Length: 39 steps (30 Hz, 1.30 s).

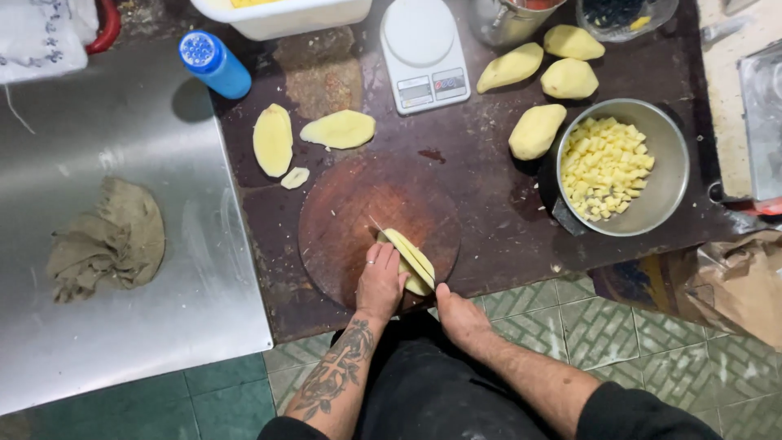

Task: Chopping peeled potatoes into small cubes on a wooden cutting board.

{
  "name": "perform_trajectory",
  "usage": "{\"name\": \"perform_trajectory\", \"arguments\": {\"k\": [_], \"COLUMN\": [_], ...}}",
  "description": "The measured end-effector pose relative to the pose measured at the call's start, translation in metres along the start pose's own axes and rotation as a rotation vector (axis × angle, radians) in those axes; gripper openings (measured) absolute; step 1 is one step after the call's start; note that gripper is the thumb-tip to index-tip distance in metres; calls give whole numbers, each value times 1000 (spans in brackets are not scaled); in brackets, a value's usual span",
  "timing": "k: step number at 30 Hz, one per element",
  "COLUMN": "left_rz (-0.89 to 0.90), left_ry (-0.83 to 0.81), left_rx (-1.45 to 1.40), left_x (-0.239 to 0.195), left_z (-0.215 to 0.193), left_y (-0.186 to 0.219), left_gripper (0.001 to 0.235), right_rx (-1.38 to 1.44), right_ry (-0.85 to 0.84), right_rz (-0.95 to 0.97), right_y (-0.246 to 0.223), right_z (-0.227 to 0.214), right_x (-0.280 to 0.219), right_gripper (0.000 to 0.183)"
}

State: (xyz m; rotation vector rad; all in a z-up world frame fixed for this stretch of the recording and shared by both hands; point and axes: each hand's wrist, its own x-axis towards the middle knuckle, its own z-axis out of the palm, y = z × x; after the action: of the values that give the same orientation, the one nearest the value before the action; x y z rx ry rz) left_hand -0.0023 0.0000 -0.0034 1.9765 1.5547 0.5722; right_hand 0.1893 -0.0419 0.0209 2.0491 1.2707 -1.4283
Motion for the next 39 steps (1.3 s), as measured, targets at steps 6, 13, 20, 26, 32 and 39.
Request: {"name": "perform_trajectory", "arguments": {"k": [6, 13, 20, 26, 32, 39], "left_rz": [8, -31, -9, 15, -1, 6], "left_ry": [48, 24, 29, 47, 43, 60], "left_rx": [-31, -6, -30, -27, -61, -79], "left_x": [-1, -7, -11, -20, -27, -25], "left_z": [-3, 5, -1, 1, 6, -1], "left_y": [0, -9, -8, -16, -20, -21], "left_gripper": [52, 46, 50, 50, 44, 45], "right_rx": [-22, -96, -20, -48, -115, -157], "right_ry": [36, 4, -12, 18, -5, 47], "right_rz": [-3, 63, 67, -15, 29, -115], "right_y": [-13, -18, -5, -19, -9, 6], "right_z": [-20, -27, 7, -9, -2, 34], "right_x": [-29, -58, -13, -41, -49, 6], "right_gripper": [76, 79, 78, 72, 73, 63]}}
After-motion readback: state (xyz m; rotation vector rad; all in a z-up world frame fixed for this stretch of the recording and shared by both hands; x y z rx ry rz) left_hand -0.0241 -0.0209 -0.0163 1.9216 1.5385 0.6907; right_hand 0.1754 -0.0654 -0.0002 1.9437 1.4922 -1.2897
